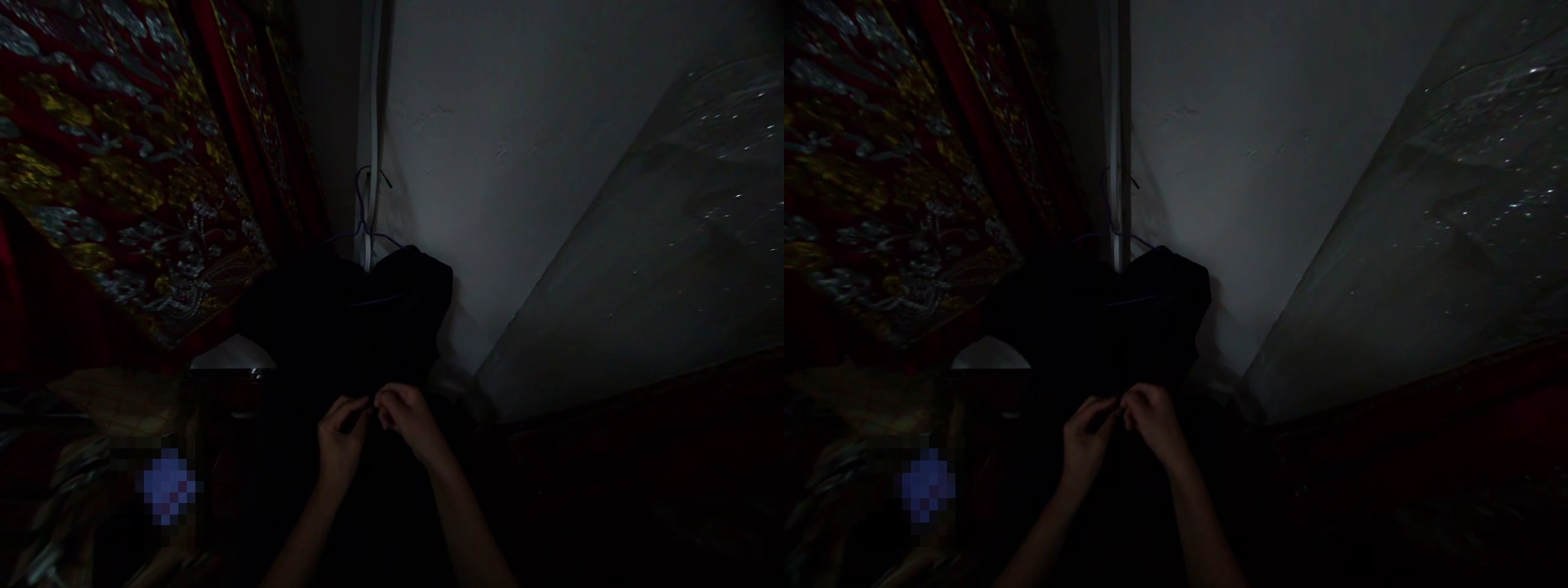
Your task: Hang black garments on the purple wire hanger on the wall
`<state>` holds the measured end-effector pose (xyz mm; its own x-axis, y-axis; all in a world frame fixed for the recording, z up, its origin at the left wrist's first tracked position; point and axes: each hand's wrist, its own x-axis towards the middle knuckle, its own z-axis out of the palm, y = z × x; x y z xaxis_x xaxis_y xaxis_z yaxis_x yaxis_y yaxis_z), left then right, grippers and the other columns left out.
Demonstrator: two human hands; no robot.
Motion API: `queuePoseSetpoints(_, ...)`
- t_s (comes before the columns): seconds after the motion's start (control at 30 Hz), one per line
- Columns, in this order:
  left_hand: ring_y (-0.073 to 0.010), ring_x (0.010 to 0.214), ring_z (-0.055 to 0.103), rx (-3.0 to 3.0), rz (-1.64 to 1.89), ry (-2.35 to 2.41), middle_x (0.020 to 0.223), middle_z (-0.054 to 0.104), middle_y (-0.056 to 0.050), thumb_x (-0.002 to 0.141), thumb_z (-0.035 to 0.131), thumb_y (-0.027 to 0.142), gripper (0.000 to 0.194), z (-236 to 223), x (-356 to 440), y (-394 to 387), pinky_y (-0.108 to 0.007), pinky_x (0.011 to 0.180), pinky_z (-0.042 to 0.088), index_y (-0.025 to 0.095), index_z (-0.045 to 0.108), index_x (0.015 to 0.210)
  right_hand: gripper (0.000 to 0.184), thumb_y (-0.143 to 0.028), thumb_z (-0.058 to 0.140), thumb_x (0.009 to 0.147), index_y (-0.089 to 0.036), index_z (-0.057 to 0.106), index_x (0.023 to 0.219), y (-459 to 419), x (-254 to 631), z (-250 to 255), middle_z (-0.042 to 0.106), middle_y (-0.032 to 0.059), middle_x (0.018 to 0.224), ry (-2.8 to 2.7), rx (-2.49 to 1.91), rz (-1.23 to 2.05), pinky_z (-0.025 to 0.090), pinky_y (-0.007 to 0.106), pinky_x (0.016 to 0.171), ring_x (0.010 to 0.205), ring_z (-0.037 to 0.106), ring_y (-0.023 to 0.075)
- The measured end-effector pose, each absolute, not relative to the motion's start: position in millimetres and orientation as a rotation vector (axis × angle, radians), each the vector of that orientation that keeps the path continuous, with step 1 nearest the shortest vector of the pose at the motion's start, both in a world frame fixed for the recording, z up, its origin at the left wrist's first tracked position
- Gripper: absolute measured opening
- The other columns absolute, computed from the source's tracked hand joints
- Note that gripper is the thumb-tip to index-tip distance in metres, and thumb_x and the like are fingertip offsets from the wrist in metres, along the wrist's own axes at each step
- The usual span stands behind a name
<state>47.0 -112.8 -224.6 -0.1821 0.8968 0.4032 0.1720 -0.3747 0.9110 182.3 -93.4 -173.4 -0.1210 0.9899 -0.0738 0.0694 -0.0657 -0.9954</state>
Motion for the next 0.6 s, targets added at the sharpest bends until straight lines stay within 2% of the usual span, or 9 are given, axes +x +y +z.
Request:
queuePoseSetpoints(0.2,-0.0257,0.092,0.072,1.556,1.588,1.355,0.090,0.077,-0.006,0.084,0.070,0.027,0.009,-235.4,47.0,-105.3,-0.040,0.089,0.056,0.022,0.078,0.087,0.021,-0.037,0.057,0.068,-0.018,0.064,0.064,-35.4,179.8,-86.3,0.050,-0.0045,0.044,-1.282,-1.077,1.133,0.023,0.022,0.043,0.042,0.039,0.0080)
queuePoseSetpoints(0.33,-0.0249,0.090,0.071,1.670,1.545,1.396,0.090,0.076,-0.006,0.088,0.065,0.028,0.011,-241.9,30.8,-91.6,-0.038,0.082,0.056,0.021,0.074,0.088,0.018,-0.035,0.058,0.064,-0.017,0.061,0.061,-8.7,164.5,-29.5,0.045,-0.0067,0.043,-1.145,-0.887,1.111,0.016,0.021,0.040,0.039,0.031,0.0049)
queuePoseSetpoints(0.47,-0.0231,0.087,0.071,1.883,1.434,1.393,0.087,0.073,-0.006,0.089,0.060,0.022,0.013,-228.7,3.2,-71.2,-0.035,0.079,0.054,0.020,0.072,0.088,0.019,-0.037,0.059,0.068,-0.018,0.061,0.065,-14.3,155.4,-14.3,0.046,-0.0068,0.045,-1.124,-0.768,1.048,0.016,0.020,0.039,0.039,0.033,0.0047)
queuePoseSetpoints(0.6,-0.0204,0.092,0.069,2.053,1.462,1.273,0.097,0.072,-0.007,0.093,0.055,0.019,0.019,-168.5,-8.2,-56.7,-0.033,0.083,0.054,0.019,0.071,0.101,0.021,-0.039,0.060,0.074,-0.018,0.062,0.069,-26.2,153.9,-25.2,0.049,-0.0061,0.046,-1.240,-0.806,1.009,0.023,0.020,0.040,0.040,0.038,0.0061)
